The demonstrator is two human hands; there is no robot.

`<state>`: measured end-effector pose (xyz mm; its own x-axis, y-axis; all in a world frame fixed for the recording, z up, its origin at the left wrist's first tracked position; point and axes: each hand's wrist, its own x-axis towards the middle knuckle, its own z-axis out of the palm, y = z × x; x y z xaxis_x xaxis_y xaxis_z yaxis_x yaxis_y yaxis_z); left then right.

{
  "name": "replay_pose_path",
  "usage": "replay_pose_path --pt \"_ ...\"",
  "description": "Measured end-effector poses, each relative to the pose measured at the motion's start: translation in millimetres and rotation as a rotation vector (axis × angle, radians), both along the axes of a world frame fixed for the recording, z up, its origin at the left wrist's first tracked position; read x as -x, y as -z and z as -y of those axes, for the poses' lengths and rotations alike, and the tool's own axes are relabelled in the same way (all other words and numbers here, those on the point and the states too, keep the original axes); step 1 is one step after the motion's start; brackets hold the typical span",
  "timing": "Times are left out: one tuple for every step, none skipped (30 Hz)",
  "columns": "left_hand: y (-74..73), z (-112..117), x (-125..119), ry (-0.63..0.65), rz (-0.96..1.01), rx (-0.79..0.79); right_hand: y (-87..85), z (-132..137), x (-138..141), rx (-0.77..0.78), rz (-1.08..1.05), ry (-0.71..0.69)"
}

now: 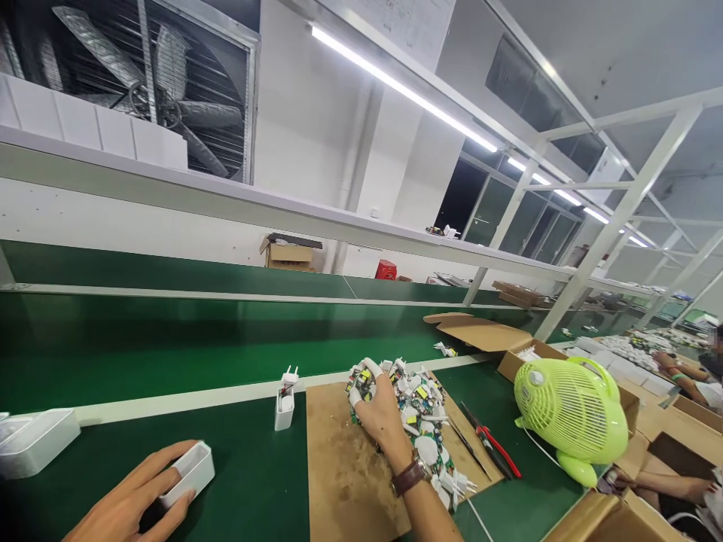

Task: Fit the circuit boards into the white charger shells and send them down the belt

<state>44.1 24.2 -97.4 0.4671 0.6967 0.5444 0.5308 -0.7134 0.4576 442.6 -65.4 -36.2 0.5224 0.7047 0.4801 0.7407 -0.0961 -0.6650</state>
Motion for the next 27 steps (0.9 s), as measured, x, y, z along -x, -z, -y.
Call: replay_pose_path --pt "1.1 -2.0 1.1 -0.003 -0.002 0.001 0.1 -0.3 -0.1 -0.013 -0.042 -0.013" --pt "2.0 -3.8 2.3 -0.004 -0.008 0.005 -0.9 -0.7 -1.6 -0.027 -0.084 -0.021" --pt "2.5 -5.2 3.6 0.002 -0.018 0.008 -3.2 -0.8 -4.4 -0.041 -0.125 -0.022" --pt "2.6 -5.9 4.6 0.01 -0.029 0.01 -6.7 -0.3 -8.3 -0.055 -0.162 -0.022" --pt "2.3 -5.8 5.4 0.012 -0.04 0.015 -11.1 1.1 -12.8 -0.065 -0.197 -0.026" --pt "1.5 -5.0 5.8 0.01 -0.047 0.02 -16.1 3.6 -17.6 -0.073 -0.228 -0.035" --pt "0.4 -3.7 5.8 0.004 -0.05 0.026 -21.4 7.1 -22.0 -0.079 -0.255 -0.048" --pt "-0.9 -2.3 5.7 -0.004 -0.047 0.032 -26.5 11.3 -25.8 -0.086 -0.28 -0.059" --pt "-2.0 -1.2 5.7 -0.014 -0.04 0.038 -31.1 16.0 -28.6 -0.096 -0.307 -0.065" --pt "-2.9 -0.8 5.9 -0.022 -0.032 0.043 -35.0 20.7 -30.3 -0.11 -0.335 -0.062" --pt "-3.4 -1.4 6.6 -0.023 -0.027 0.044 -38.0 25.1 -30.8 -0.127 -0.365 -0.051" --pt "-3.6 -3.0 7.9 -0.014 -0.03 0.044 -40.2 29.0 -30.3 -0.144 -0.395 -0.036" --pt "-3.2 -5.6 9.8 0.001 -0.043 0.046 -41.5 32.2 -29.0 -0.158 -0.422 -0.022" --pt "-2.6 -8.7 12.1 0.021 -0.061 0.051 -42.3 34.7 -27.0 -0.172 -0.442 -0.006" --pt "-1.7 -11.9 14.6 0.036 -0.079 0.056 -42.9 36.6 -24.7 -0.187 -0.455 0.009" --pt "-0.7 -14.9 17.0 0.047 -0.09 0.059 -43.5 37.9 -22.3 -0.203 -0.459 0.024" --pt "0.3 -17.3 19.2 0.054 -0.099 0.06 -44.5 38.7 -20.2 -0.218 -0.458 0.039" --pt "1.2 -18.9 20.8 0.055 -0.103 0.06 -46.2 39.4 -18.5 -0.227 -0.454 0.051" --pt "1.8 -19.8 21.9 0.053 -0.106 0.059 -48.8 39.8 -17.3 -0.232 -0.448 0.062" --pt "2.3 -20.0 22.5 0.054 -0.11 0.057 -52.2 40.4 -16.6 -0.236 -0.442 0.07" --pt "2.5 -19.7 22.5 0.053 -0.115 0.057 -56.3 41.1 -16.0 -0.24 -0.438 0.072" --pt "2.5 -19.2 22.3 0.049 -0.116 0.058 -60.6 42.1 -15.3 -0.247 -0.437 0.066" --pt "2.1 -18.5 21.7 0.044 -0.115 0.058 -64.5 43.3 -13.7 -0.251 -0.438 0.048" --pt "1.5 -17.9 21.0 0.041 -0.114 0.057 -67.6 44.9 -10.8 -0.251 -0.441 0.017" --pt "0.4 -17.2 20.2 0.041 -0.117 0.051 -69.0 46.7 -6.1 -0.237 -0.446 -0.027" --pt "-1.0 -16.4 19.3 0.043 -0.119 0.041 -68.6 48.5 0.6 -0.214 -0.45 -0.07" --pt "-2.8 -15.7 18.3 0.047 -0.123 0.028 -66.2 50.5 9.3 -0.181 -0.454 -0.119"
